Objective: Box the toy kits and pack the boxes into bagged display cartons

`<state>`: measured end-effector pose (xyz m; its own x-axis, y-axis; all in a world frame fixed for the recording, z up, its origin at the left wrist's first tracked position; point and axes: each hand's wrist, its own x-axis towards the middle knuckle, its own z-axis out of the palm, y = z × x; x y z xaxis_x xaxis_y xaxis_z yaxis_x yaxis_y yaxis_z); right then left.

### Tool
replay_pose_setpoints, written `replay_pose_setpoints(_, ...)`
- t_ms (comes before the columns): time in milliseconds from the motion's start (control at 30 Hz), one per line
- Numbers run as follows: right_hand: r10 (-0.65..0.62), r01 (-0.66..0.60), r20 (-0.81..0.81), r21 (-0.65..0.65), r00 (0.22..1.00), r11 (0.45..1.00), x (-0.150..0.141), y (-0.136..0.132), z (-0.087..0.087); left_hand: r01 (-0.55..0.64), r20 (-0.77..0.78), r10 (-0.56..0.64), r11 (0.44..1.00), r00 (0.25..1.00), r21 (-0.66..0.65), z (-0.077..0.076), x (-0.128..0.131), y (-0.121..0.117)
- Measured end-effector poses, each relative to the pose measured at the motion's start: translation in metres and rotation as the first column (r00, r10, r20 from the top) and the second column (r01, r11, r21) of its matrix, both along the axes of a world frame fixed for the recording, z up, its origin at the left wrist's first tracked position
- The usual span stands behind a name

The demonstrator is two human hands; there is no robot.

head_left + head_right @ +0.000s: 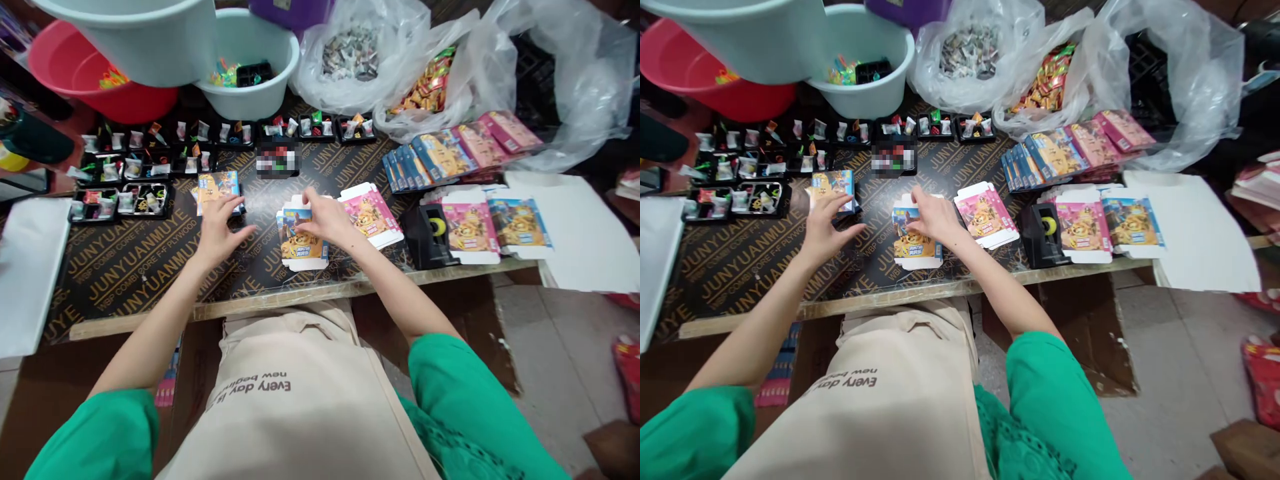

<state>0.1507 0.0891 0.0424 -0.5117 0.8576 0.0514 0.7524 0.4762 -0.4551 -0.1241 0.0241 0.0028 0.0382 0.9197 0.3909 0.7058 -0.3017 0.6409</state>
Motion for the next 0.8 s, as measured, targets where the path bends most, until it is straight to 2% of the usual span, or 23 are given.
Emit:
replay_pose_setpoints(33,0.006,-0.005,-0.118,0.005,0.993,1.000,0.006,-0.007,0.006,0.082,0.153,-0.069,0.994,0.986,-0.076,0.007,0.018,-0.004)
replay_pose_setpoints(67,0.026,-0.025,-0.239,0.004,0.971,1.000,0.010,-0.014,0.013,0.206,0.321,-0.151,0.968,0.935,-0.144,0.013,0.038,-0.008)
replay_pose_setpoints(100,0.050,-0.054,-0.352,-0.003,0.935,0.999,0.015,-0.022,0.019,0.359,0.476,-0.237,0.915,0.847,-0.184,0.017,0.058,-0.012)
replay_pose_setpoints(167,0.061,-0.091,-0.518,-0.033,0.853,0.995,0.022,-0.037,0.028,0.609,0.710,-0.311,0.766,0.632,-0.206,0.020,0.094,-0.021)
replay_pose_setpoints(233,0.007,-0.090,-0.613,-0.105,0.790,0.990,0.030,-0.048,0.032,0.747,0.844,-0.279,0.635,0.458,-0.196,0.019,0.118,-0.027)
replay_pose_setpoints(267,-0.040,-0.079,-0.654,-0.152,0.755,0.985,0.034,-0.052,0.033,0.775,0.881,-0.239,0.601,0.409,-0.197,0.019,0.124,-0.030)
replay_pose_setpoints(300,-0.094,-0.065,-0.700,-0.197,0.708,0.978,0.039,-0.055,0.031,0.780,0.905,-0.190,0.591,0.381,-0.205,0.020,0.128,-0.032)
replay_pose_setpoints(400,-0.246,0.000,-0.827,-0.285,0.505,0.958,0.055,-0.056,0.020,0.728,0.928,-0.034,0.631,0.371,-0.268,0.025,0.130,-0.036)
replay_pose_setpoints(467,-0.329,-0.025,-0.847,-0.373,0.418,0.928,0.061,-0.056,0.008,0.701,0.931,0.054,0.643,0.361,-0.309,0.030,0.130,-0.039)
replay_pose_setpoints(500,-0.361,-0.080,-0.835,-0.429,0.416,0.900,0.063,-0.057,0.003,0.699,0.931,0.086,0.637,0.354,-0.325,0.031,0.130,-0.040)
replay_pose_setpoints(567,-0.390,-0.226,-0.791,-0.536,0.471,0.813,0.064,-0.059,-0.007,0.696,0.928,0.131,0.627,0.348,-0.349,0.032,0.132,-0.042)
replay_pose_setpoints(633,-0.391,-0.303,-0.757,-0.595,0.523,0.745,0.063,-0.064,-0.014,0.664,0.920,0.135,0.654,0.369,-0.362,0.028,0.132,-0.041)
replay_pose_setpoints(700,-0.410,-0.253,-0.734,-0.608,0.542,0.753,0.063,-0.068,-0.020,0.605,0.899,0.107,0.705,0.425,-0.370,0.021,0.131,-0.037)
replay_pose_setpoints(800,-0.487,-0.010,-0.727,-0.561,0.483,0.828,0.067,-0.072,-0.031,0.461,0.871,0.166,0.794,0.463,-0.396,0.010,0.128,-0.033)
